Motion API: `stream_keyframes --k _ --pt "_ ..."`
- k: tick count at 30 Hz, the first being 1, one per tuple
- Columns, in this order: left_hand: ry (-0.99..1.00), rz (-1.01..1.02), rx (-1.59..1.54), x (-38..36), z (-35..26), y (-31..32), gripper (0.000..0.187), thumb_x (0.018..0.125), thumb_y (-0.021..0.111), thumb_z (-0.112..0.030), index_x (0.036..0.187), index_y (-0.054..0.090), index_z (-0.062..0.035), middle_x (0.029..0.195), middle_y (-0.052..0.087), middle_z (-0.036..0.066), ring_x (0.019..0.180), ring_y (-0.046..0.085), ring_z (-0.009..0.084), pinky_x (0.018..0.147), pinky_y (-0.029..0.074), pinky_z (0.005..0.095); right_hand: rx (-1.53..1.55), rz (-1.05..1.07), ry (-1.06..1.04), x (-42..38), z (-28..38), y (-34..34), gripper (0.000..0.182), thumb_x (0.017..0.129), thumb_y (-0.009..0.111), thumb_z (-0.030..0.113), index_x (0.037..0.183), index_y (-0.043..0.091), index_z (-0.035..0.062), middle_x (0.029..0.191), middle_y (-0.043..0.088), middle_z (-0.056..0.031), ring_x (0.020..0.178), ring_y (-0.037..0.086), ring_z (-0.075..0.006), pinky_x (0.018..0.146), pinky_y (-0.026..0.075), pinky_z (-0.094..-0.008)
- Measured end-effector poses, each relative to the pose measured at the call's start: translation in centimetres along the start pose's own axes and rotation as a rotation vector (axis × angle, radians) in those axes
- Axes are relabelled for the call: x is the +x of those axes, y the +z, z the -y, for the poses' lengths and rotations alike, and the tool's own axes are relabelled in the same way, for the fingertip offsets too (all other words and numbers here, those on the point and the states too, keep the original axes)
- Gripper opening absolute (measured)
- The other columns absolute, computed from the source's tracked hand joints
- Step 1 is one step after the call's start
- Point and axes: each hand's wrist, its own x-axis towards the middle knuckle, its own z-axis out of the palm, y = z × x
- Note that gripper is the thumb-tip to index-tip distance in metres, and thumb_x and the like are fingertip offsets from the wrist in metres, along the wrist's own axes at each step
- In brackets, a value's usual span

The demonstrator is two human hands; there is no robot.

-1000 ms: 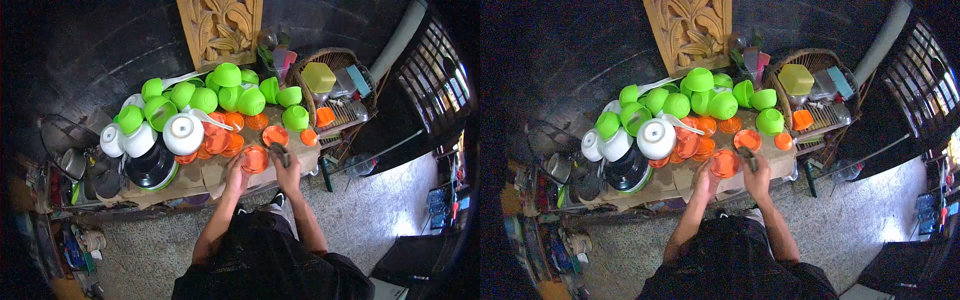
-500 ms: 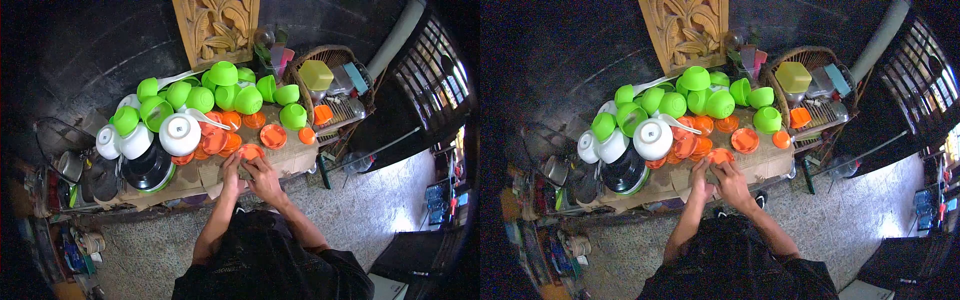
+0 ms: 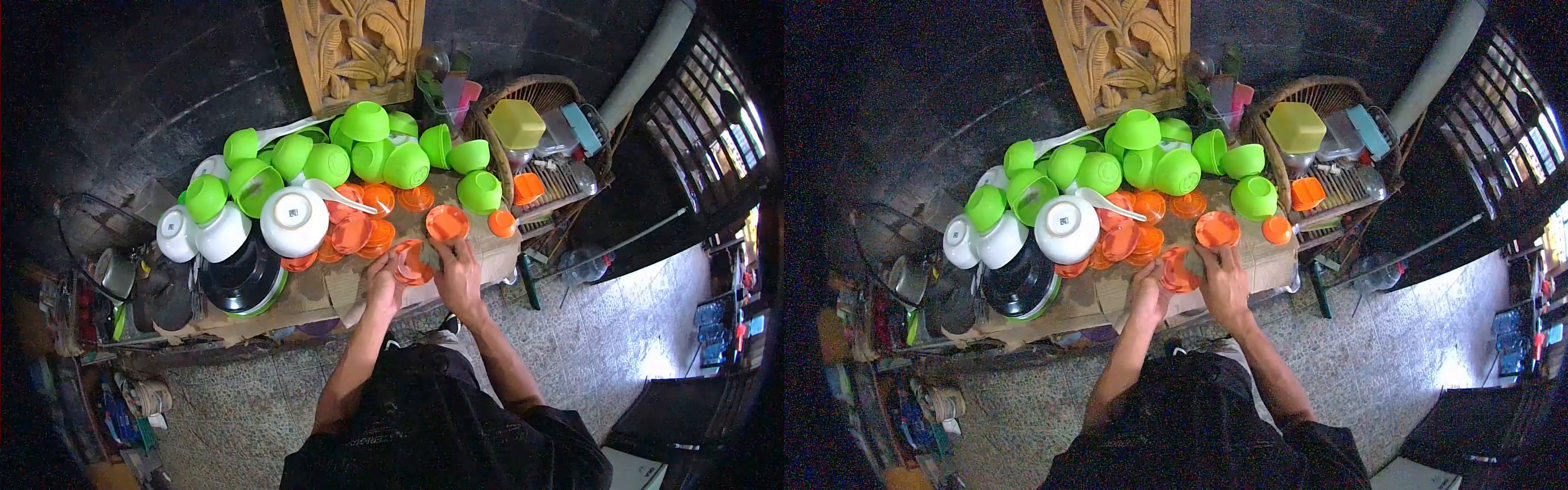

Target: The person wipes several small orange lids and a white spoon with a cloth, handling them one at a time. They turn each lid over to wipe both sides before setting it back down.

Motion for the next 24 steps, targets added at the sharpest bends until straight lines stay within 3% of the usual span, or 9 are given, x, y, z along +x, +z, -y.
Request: stream_keyframes --k 1,4,5,7,9,13,15,19,24 --pt "0.001 -0.001 0.001 0.0 0.2 -0.2 0.033 0.112 0.051 -0.020 0.136 0.060 0.0005 0.129 0.070 0.012 0.116 0.070 0.0239 0.102 0.057 0.0413 -0.015 -0.040 0.084 0.4 0.5 0.1 0.052 0.076 0.077 0.002 0.127 0.070 0.0095 0.110 0.061 -0.0136 0.105 0.062 -0.0363 0.086 0.058 -0.0470" --pt "0.032 -0.038 0.022 0.4 1.1 -1.6 0.031 0.111 0.053 -0.018 0.135 0.060 0.0006 0.129 0.069 0.012 0.115 0.070 0.0231 0.100 0.057 0.0416 0.000 -0.098 0.039 1.1 1.2 1.4 0.058 0.070 0.079 -0.001 0.127 0.071 0.0063 0.111 0.062 -0.0139 0.106 0.062 -0.0356 0.089 0.056 -0.0458" --pt "0.026 0.038 -0.020 0.8 1.4 -2.8 0.031 0.112 0.053 -0.020 0.132 0.062 0.0012 0.123 0.071 0.011 0.111 0.070 0.0223 0.098 0.057 0.0398 0.000 -0.099 0.041 0.8 1.2 2.4 0.058 0.070 0.079 -0.001 0.127 0.071 0.0063 0.111 0.062 -0.0139 0.106 0.062 -0.0356 0.089 0.056 -0.0458" --pt "0.024 0.112 -0.061 0.9 1.0 -2.5 0.031 0.112 0.053 -0.021 0.129 0.063 0.0018 0.118 0.072 0.011 0.108 0.071 0.0214 0.096 0.057 0.0380 0.038 0.013 -0.016 0.3 1.7 4.1 0.058 0.070 0.079 0.000 0.127 0.071 0.0041 0.111 0.062 -0.0153 0.106 0.061 -0.0364 0.089 0.055 -0.0462" --pt "0.059 -0.158 -0.095 0.8 0.9 -1.1 0.026 0.111 0.054 -0.021 0.124 0.065 -0.0009 0.112 0.072 0.009 0.100 0.072 0.0200 0.089 0.058 0.0367 0.066 0.031 -0.063 -0.4 2.8 4.1 0.057 0.071 0.079 0.001 0.127 0.070 0.0040 0.111 0.061 -0.0158 0.107 0.061 -0.0372 0.090 0.055 -0.0468" --pt "0.046 -0.082 -0.111 -1.0 -0.9 0.6 0.030 0.107 0.062 -0.027 0.125 0.065 -0.0025 0.120 0.071 0.010 0.108 0.070 0.0213 0.094 0.057 0.0365 0.129 0.096 -0.152 -0.8 3.1 2.4 0.055 0.071 0.078 0.001 0.125 0.071 0.0045 0.112 0.061 -0.0165 0.108 0.061 -0.0392 0.092 0.056 -0.0469" --pt "0.023 -0.016 -0.048 -0.9 -1.2 0.8 0.025 0.111 0.056 -0.024 0.120 0.065 -0.0029 0.106 0.071 0.006 0.092 0.071 0.0150 0.078 0.058 0.0300 0.117 0.103 -0.207 -1.1 3.0 1.4 0.054 0.070 0.077 0.001 0.124 0.071 0.0051 0.112 0.062 -0.0165 0.108 0.061 -0.0391 0.093 0.056 -0.0463" --pt "0.001 -0.116 0.063 -0.7 -0.5 0.8 0.025 0.111 0.055 -0.024 0.118 0.066 -0.0029 0.105 0.071 0.006 0.092 0.071 0.0143 0.077 0.058 0.0284 0.165 0.156 -0.166 -1.9 1.8 0.0 0.049 0.070 0.077 0.001 0.118 0.075 0.0068 0.111 0.064 -0.0143 0.106 0.064 -0.0364 0.093 0.056 -0.0448" --pt "0.034 0.001 0.040 -0.3 0.1 0.3 0.031 0.112 0.053 -0.023 0.125 0.066 0.0018 0.117 0.072 0.010 0.099 0.071 0.0164 0.085 0.060 0.0327 0.161 0.135 -0.070 -1.4 -0.5 -0.3 0.042 0.073 0.081 0.006 0.114 0.077 0.0100 0.108 0.063 -0.0121 0.106 0.063 -0.0335 0.087 0.057 -0.0455"
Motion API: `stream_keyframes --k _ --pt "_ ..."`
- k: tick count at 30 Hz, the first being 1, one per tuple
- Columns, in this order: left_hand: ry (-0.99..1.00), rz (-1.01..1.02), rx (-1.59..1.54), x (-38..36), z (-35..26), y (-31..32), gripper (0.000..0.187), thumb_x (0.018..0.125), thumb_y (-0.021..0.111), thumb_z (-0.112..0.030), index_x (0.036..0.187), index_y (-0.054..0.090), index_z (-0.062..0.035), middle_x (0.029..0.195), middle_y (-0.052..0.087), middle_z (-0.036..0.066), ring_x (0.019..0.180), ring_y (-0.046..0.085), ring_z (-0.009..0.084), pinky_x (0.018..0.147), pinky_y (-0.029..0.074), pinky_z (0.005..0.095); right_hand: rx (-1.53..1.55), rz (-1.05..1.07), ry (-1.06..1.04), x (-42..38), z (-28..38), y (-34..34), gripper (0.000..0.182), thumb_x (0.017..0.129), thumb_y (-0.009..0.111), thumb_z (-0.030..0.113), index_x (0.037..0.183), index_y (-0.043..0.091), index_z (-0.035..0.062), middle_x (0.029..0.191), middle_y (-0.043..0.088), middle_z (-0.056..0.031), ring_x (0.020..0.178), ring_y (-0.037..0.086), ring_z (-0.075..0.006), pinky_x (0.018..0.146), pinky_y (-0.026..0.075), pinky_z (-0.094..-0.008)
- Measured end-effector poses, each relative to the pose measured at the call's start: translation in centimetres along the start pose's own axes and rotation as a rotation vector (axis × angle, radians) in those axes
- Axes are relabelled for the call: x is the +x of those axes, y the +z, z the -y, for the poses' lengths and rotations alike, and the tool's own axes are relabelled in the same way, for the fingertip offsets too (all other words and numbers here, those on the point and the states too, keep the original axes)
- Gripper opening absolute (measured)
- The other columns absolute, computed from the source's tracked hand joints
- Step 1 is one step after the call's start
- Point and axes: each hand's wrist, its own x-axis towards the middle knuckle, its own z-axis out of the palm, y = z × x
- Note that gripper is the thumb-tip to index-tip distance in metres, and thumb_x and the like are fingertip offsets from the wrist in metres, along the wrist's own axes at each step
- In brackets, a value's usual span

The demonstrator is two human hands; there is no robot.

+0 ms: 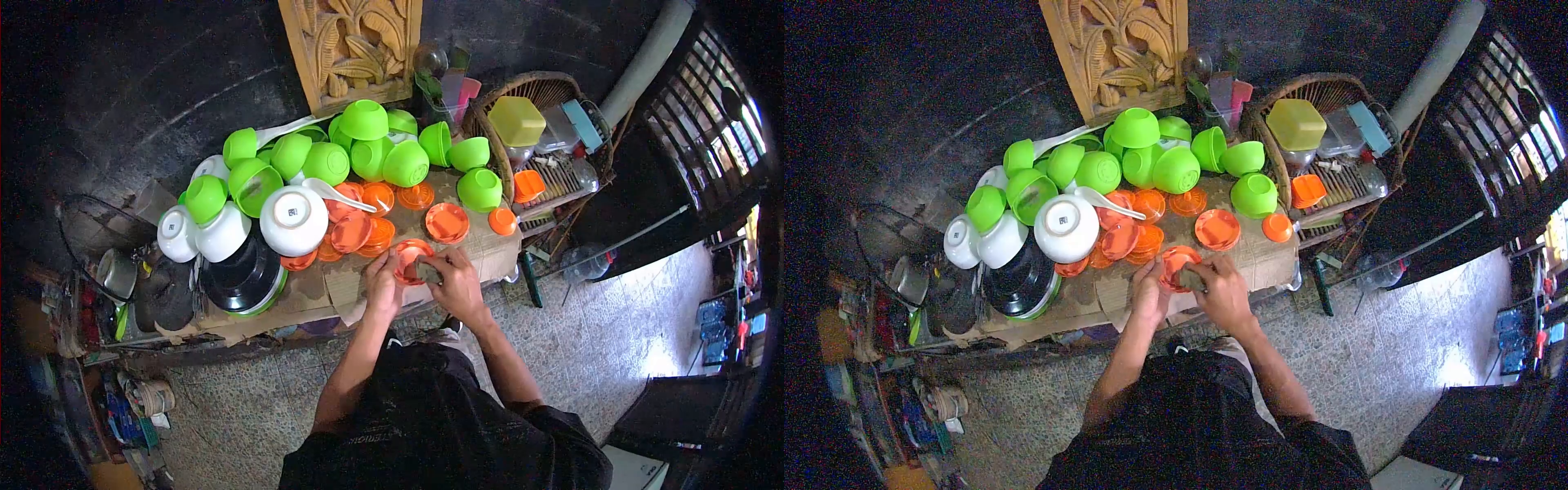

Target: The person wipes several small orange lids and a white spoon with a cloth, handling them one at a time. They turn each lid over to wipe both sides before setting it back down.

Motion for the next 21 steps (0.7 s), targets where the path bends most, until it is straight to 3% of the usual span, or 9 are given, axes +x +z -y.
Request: stream_keyframes --k 2,6,9,11,16,19,21 --pt "-0.017 -0.002 0.002 -0.1 -0.4 0.2 0.032 0.112 0.052 -0.022 0.128 0.065 0.0031 0.120 0.072 0.011 0.103 0.071 0.0175 0.089 0.060 0.0337 -0.027 -0.069 0.048 0.7 -0.3 -0.2 0.051 0.069 0.082 0.003 0.119 0.076 0.0090 0.107 0.065 -0.0129 0.104 0.064 -0.0341 0.091 0.055 -0.0444" --pt "0.002 0.002 0.016 0.2 0.3 -0.4 0.036 0.112 0.053 -0.023 0.134 0.061 0.0046 0.129 0.070 0.015 0.114 0.070 0.0234 0.101 0.056 0.0390 -0.094 -0.166 0.113 2.1 0.4 0.0 0.052 0.070 0.084 0.004 0.120 0.076 0.0093 0.104 0.063 -0.0130 0.103 0.064 -0.0342 0.090 0.055 -0.0448" --pt "0.064 -0.024 0.028 0.7 0.8 -0.8 0.035 0.111 0.054 -0.022 0.135 0.061 0.0036 0.128 0.070 0.014 0.113 0.070 0.0223 0.100 0.056 0.0372 -0.108 -0.216 0.107 2.3 0.8 1.0 0.057 0.069 0.084 0.003 0.125 0.073 0.0080 0.102 0.061 -0.0138 0.102 0.063 -0.0349 0.089 0.055 -0.0452" --pt "0.024 -0.010 -0.027 0.8 0.5 -0.7 0.034 0.111 0.055 -0.022 0.134 0.062 0.0026 0.126 0.070 0.013 0.113 0.069 0.0216 0.100 0.056 0.0363 -0.077 -0.081 0.115 2.2 1.4 2.1 0.061 0.070 0.079 0.001 0.130 0.067 0.0046 0.107 0.059 -0.0154 0.106 0.060 -0.0379 0.090 0.054 -0.0464" --pt "0.041 -0.087 -0.031 0.0 0.2 -0.4 0.030 0.110 0.056 -0.023 0.129 0.064 -0.0003 0.121 0.071 0.011 0.111 0.070 0.0205 0.096 0.056 0.0353 -0.060 -0.013 0.004 1.1 1.9 3.0 0.064 0.068 0.080 0.004 0.131 0.069 0.0071 0.113 0.057 -0.0151 0.103 0.062 -0.0362 0.088 0.056 -0.0468" --pt "0.030 -0.017 -0.006 -0.2 -0.2 -0.2 0.029 0.110 0.056 -0.024 0.126 0.065 -0.0009 0.120 0.071 0.010 0.108 0.071 0.0211 0.094 0.057 0.0357 -0.034 0.010 -0.098 0.5 2.0 2.3 0.062 0.066 0.078 0.005 0.128 0.072 0.0088 0.109 0.058 -0.0131 0.105 0.063 -0.0346 0.091 0.056 -0.0448" --pt "-0.034 -0.071 0.006 -0.2 -0.3 -0.1 0.029 0.110 0.056 -0.023 0.126 0.065 -0.0012 0.120 0.071 0.011 0.106 0.071 0.0216 0.092 0.058 0.0371 0.033 0.096 -0.148 0.0 2.0 0.8 0.046 0.071 0.079 0.008 0.117 0.077 0.0088 0.107 0.061 -0.0120 0.107 0.062 -0.0342 0.094 0.056 -0.0447"
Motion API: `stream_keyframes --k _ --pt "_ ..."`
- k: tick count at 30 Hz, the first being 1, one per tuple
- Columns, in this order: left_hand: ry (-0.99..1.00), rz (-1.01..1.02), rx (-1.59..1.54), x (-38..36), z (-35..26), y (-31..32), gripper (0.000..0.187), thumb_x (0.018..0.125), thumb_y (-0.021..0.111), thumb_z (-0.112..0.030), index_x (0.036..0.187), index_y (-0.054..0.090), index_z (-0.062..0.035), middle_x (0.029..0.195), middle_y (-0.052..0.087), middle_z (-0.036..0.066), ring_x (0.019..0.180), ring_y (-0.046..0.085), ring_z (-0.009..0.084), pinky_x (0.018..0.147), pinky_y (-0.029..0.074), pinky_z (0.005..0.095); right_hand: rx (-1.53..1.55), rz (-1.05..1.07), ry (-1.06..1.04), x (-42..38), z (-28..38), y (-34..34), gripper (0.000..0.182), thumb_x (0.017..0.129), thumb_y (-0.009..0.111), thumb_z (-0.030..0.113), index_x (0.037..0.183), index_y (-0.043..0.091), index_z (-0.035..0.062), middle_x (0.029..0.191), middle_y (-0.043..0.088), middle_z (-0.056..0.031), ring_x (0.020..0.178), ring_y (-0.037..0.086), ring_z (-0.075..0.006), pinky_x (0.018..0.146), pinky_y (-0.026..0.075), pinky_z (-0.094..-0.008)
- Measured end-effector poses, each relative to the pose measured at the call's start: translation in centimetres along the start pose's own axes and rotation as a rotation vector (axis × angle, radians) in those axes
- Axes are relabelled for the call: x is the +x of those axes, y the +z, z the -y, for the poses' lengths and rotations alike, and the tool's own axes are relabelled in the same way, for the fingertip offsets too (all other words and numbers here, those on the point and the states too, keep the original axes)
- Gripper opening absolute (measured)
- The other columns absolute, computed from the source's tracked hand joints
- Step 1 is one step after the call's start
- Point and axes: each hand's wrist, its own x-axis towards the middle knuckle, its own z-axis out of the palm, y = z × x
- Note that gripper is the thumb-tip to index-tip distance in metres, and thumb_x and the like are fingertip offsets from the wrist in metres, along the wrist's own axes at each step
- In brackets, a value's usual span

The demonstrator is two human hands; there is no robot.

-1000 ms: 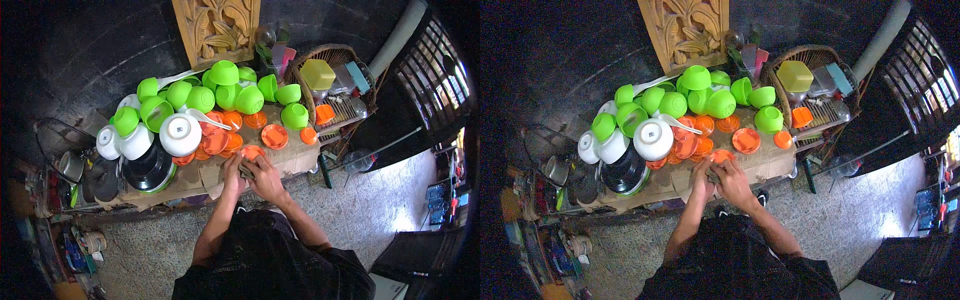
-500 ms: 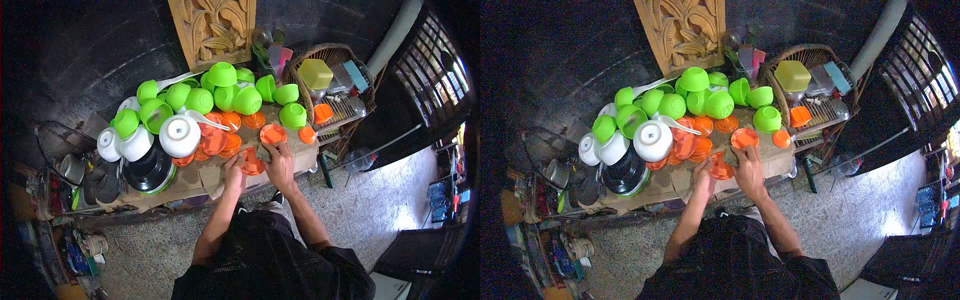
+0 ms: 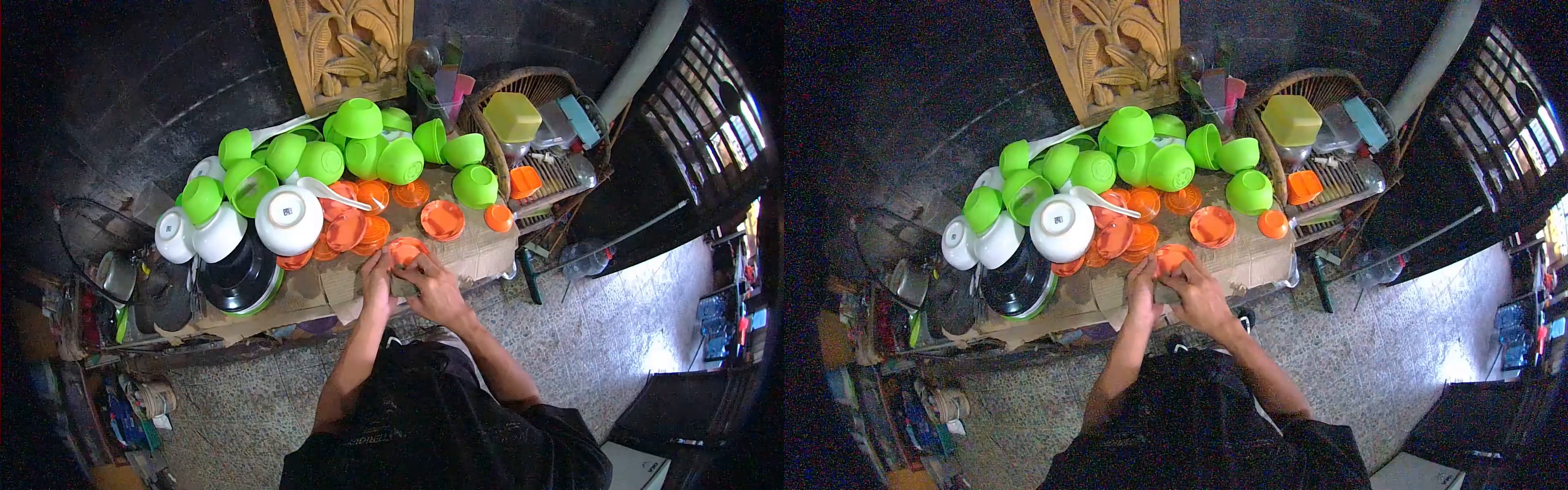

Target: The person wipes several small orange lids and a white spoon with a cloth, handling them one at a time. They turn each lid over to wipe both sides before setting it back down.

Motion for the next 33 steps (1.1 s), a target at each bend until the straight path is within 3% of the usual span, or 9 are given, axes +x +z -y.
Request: stream_keyframes --k 4,6,15,19,21,24,28,30,33 --pt "0.057 -0.020 0.010 1.0 1.2 -0.7 0.029 0.111 0.056 -0.023 0.126 0.064 0.0005 0.120 0.072 0.012 0.106 0.072 0.0228 0.094 0.059 0.0389 -0.008 0.044 0.051 -1.4 -1.7 -1.6 0.045 0.071 0.079 0.008 0.116 0.078 0.0111 0.108 0.063 -0.0105 0.107 0.062 -0.0331 0.093 0.057 -0.0436" --pt "0.031 -0.004 -0.034 0.8 1.0 -0.4 0.031 0.110 0.056 -0.021 0.128 0.063 0.0028 0.122 0.072 0.014 0.107 0.072 0.0234 0.095 0.059 0.0400 -0.051 -0.036 0.058 -1.1 -3.0 -1.6 0.056 0.066 0.079 0.004 0.121 0.076 0.0117 0.110 0.065 -0.0091 0.105 0.064 -0.0321 0.091 0.056 -0.0431" --pt "0.064 0.027 0.071 0.7 1.1 -0.6 0.031 0.112 0.052 -0.018 0.130 0.065 0.0039 0.122 0.071 0.014 0.107 0.071 0.0202 0.093 0.057 0.0347 -0.215 -0.294 0.223 2.1 -2.0 0.6 0.058 0.069 0.084 0.005 0.127 0.072 0.0074 0.106 0.061 -0.0132 0.101 0.062 -0.0338 0.085 0.055 -0.0447" --pt "0.050 0.032 -0.032 0.9 0.7 -0.7 0.032 0.108 0.060 -0.022 0.131 0.065 -0.0007 0.122 0.072 0.009 0.107 0.072 0.0222 0.091 0.058 0.0416 -0.135 -0.198 0.259 2.4 -0.6 2.6 0.064 0.069 0.084 0.007 0.130 0.067 0.0026 0.110 0.059 -0.0156 0.106 0.060 -0.0367 0.088 0.055 -0.0457" --pt "-0.069 -0.290 -0.079 0.5 -0.2 0.3 0.030 0.105 0.064 -0.022 0.127 0.067 -0.0020 0.115 0.073 0.007 0.102 0.072 0.0213 0.089 0.057 0.0420 -0.083 -0.128 0.143 2.1 0.3 2.7 0.064 0.069 0.083 0.007 0.131 0.067 0.0041 0.110 0.060 -0.0157 0.105 0.060 -0.0369 0.088 0.055 -0.0456" --pt "0.056 -0.072 -0.044 -0.1 -0.1 0.2 0.026 0.109 0.056 -0.022 0.119 0.067 -0.0006 0.111 0.072 0.009 0.099 0.071 0.0193 0.087 0.057 0.0338 -0.054 -0.094 0.091 1.7 0.3 2.4 0.056 0.069 0.080 0.008 0.124 0.072 0.0061 0.107 0.061 -0.0144 0.105 0.061 -0.0366 0.089 0.056 -0.0457" --pt "0.004 -0.019 -0.063 0.7 0.6 -1.4 0.027 0.109 0.056 -0.021 0.122 0.068 0.0001 0.112 0.072 0.009 0.099 0.071 0.0193 0.085 0.057 0.0337 -0.013 -0.001 -0.004 1.2 0.1 0.5 0.048 0.066 0.080 0.009 0.114 0.078 0.0092 0.102 0.063 -0.0103 0.105 0.062 -0.0335 0.092 0.057 -0.0445" --pt "0.056 -0.003 0.080 1.1 0.7 -1.6 0.024 0.107 0.063 -0.023 0.120 0.068 -0.0036 0.112 0.073 0.008 0.103 0.071 0.0200 0.094 0.056 0.0351 -0.031 0.017 -0.001 0.6 -0.3 -0.2 0.048 0.065 0.080 0.009 0.113 0.079 0.0105 0.102 0.063 -0.0089 0.105 0.062 -0.0323 0.092 0.057 -0.0440" --pt "0.044 -0.022 -0.010 -0.2 0.1 0.4 0.024 0.108 0.060 -0.021 0.122 0.066 -0.0021 0.117 0.072 0.009 0.107 0.070 0.0205 0.096 0.055 0.0354 -0.071 0.035 -0.007 0.2 -1.1 -1.6 0.047 0.065 0.080 0.008 0.112 0.079 0.0121 0.102 0.064 -0.0068 0.105 0.063 -0.0307 0.092 0.057 -0.0431"
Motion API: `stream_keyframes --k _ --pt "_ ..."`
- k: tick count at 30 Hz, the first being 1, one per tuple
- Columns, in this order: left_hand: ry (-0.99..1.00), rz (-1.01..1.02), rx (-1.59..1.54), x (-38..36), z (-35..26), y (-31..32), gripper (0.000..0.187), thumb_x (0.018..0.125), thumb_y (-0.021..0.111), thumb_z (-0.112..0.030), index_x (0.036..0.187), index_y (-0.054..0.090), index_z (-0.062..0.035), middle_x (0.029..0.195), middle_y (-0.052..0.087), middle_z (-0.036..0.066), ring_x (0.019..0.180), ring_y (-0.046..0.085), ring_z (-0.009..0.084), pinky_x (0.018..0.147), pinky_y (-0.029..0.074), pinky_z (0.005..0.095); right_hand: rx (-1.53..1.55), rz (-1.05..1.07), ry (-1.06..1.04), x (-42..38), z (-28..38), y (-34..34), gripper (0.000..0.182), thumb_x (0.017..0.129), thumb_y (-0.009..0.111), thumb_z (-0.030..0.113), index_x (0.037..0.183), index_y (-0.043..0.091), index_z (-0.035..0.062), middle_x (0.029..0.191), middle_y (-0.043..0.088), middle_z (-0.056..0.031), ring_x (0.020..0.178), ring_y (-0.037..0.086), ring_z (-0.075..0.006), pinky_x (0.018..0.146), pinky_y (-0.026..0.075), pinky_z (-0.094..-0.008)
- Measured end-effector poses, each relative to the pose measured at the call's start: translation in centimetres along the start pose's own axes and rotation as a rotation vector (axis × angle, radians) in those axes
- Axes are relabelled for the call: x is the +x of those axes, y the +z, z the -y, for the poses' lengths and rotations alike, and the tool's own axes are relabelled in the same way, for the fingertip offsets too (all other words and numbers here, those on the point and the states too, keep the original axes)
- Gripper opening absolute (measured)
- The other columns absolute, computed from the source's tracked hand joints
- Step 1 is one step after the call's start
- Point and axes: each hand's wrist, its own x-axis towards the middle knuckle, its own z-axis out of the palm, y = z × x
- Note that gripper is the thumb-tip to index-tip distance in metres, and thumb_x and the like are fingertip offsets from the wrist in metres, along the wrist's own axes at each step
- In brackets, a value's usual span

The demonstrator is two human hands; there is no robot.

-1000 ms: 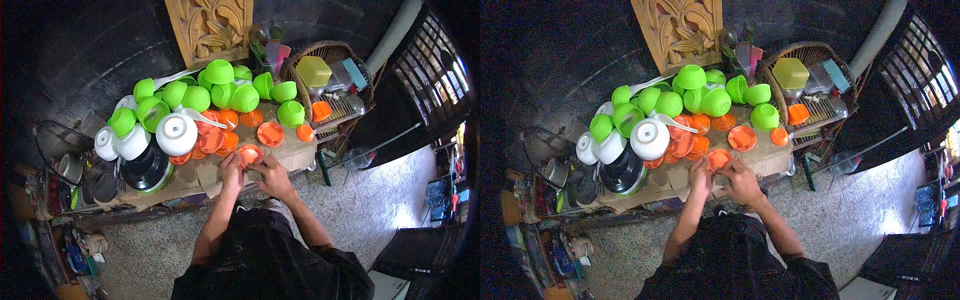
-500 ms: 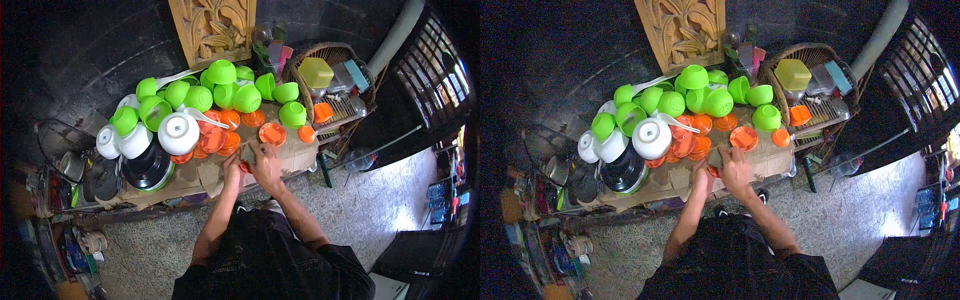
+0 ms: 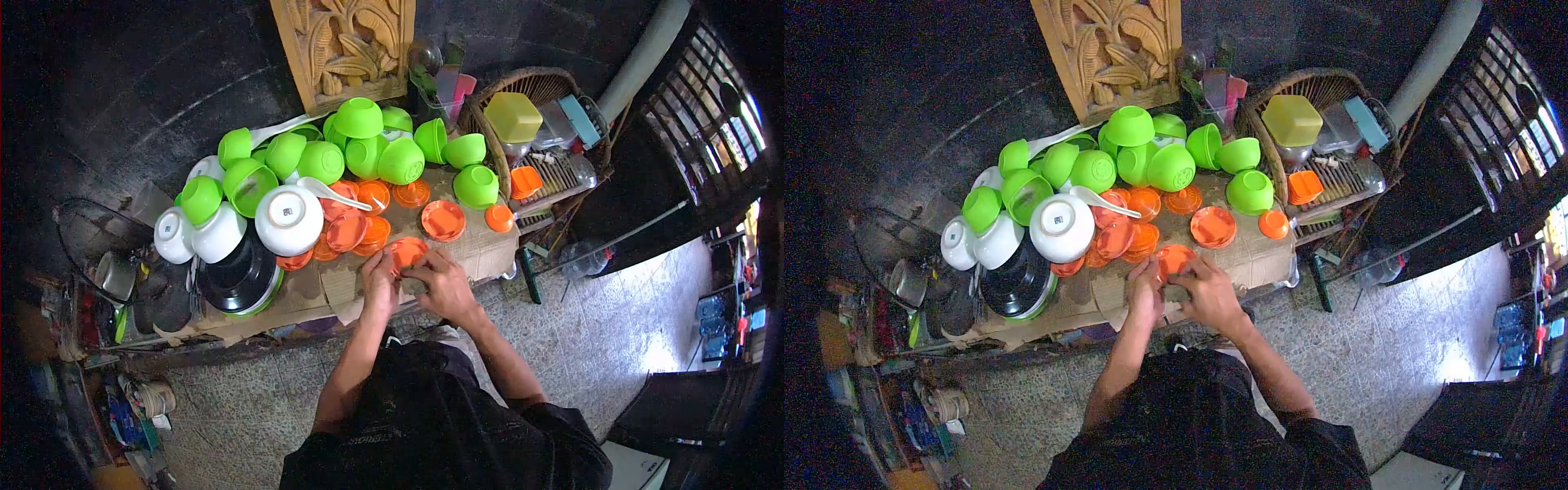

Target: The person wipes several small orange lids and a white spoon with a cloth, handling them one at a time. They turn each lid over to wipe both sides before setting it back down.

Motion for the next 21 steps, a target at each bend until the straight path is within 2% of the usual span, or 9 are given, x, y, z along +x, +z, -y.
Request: stream_keyframes --k 1,3,7,12,13,15,16,18,21 --pt "0.002 -0.001 -0.001 0.0 0.2 0.1 0.024 0.108 0.060 -0.021 0.122 0.066 -0.0021 0.117 0.072 0.009 0.107 0.070 0.0205 0.096 0.055 0.0354 -0.021 -0.002 -0.008 0.0 -0.2 -0.3 0.047 0.066 0.081 0.008 0.113 0.079 0.0122 0.103 0.064 -0.0062 0.105 0.063 -0.0303 0.092 0.057 -0.0428" --pt "0.018 0.007 -0.026 0.0 0.0 0.4 0.032 0.112 0.053 -0.021 0.128 0.065 0.0039 0.119 0.073 0.013 0.105 0.072 0.0196 0.086 0.059 0.0326 -0.020 -0.037 0.007 -0.1 -0.7 -0.1 0.048 0.067 0.082 0.007 0.114 0.079 0.0123 0.103 0.064 -0.0063 0.105 0.063 -0.0304 0.092 0.058 -0.0429" --pt "-0.008 0.032 -0.023 0.1 -0.2 0.4 0.032 0.112 0.053 -0.021 0.128 0.065 0.0050 0.117 0.073 0.012 0.104 0.072 0.0197 0.087 0.059 0.0324 -0.033 -0.146 0.083 0.3 -2.1 1.0 0.049 0.068 0.084 0.005 0.116 0.079 0.0121 0.105 0.065 -0.0086 0.104 0.064 -0.0315 0.090 0.057 -0.0416" --pt "-0.005 0.000 -0.002 1.2 1.0 -0.5 0.030 0.112 0.054 -0.019 0.128 0.067 0.0022 0.117 0.072 0.011 0.097 0.070 0.0158 0.078 0.058 0.0323 -0.087 -0.220 0.164 1.7 -1.2 2.0 0.059 0.067 0.083 0.004 0.125 0.072 0.0089 0.107 0.061 -0.0120 0.106 0.063 -0.0337 0.089 0.056 -0.0449" --pt "-0.004 -0.001 -0.003 1.4 1.1 -1.1 0.030 0.112 0.054 -0.019 0.128 0.067 0.0022 0.117 0.072 0.011 0.097 0.070 0.0158 0.078 0.058 0.0323 -0.074 -0.239 0.182 2.0 -0.7 2.2 0.059 0.068 0.083 0.004 0.126 0.071 0.0074 0.107 0.060 -0.0132 0.105 0.062 -0.0345 0.088 0.055 -0.0451" --pt "-0.043 0.061 0.038 1.7 1.4 -2.4 0.031 0.111 0.053 -0.020 0.133 0.063 0.0001 0.120 0.071 0.008 0.106 0.069 0.0186 0.093 0.055 0.0345 -0.069 -0.234 0.166 2.1 -0.6 3.7 0.060 0.068 0.082 0.003 0.126 0.070 0.0060 0.107 0.059 -0.0134 0.104 0.062 -0.0349 0.086 0.055 -0.0452" --pt "-0.044 0.058 0.037 1.0 0.7 -1.5 0.031 0.111 0.053 -0.020 0.133 0.063 0.0001 0.120 0.071 0.008 0.106 0.069 0.0186 0.093 0.055 0.0345 -0.066 -0.233 0.153 2.3 -0.2 4.0 0.060 0.068 0.081 0.002 0.127 0.069 0.0046 0.107 0.059 -0.0136 0.104 0.061 -0.0353 0.085 0.054 -0.0454" --pt "-0.041 -0.096 0.023 -0.3 -0.5 0.3 0.030 0.110 0.056 -0.020 0.131 0.065 -0.0010 0.117 0.072 0.007 0.102 0.071 0.0191 0.091 0.057 0.0347 -0.045 -0.203 0.161 2.1 0.7 3.8 0.059 0.069 0.079 0.000 0.127 0.069 0.0042 0.109 0.059 -0.0139 0.104 0.061 -0.0353 0.088 0.055 -0.0453" --pt "0.012 -0.056 -0.065 -0.3 -0.6 0.7 0.029 0.109 0.058 -0.020 0.129 0.066 -0.0008 0.115 0.073 0.007 0.101 0.071 0.0188 0.089 0.057 0.0340 0.040 -0.166 0.108 1.9 1.3 3.0 0.063 0.066 0.082 0.002 0.128 0.072 0.0070 0.108 0.060 -0.0129 0.102 0.061 -0.0348 0.091 0.053 -0.0460"
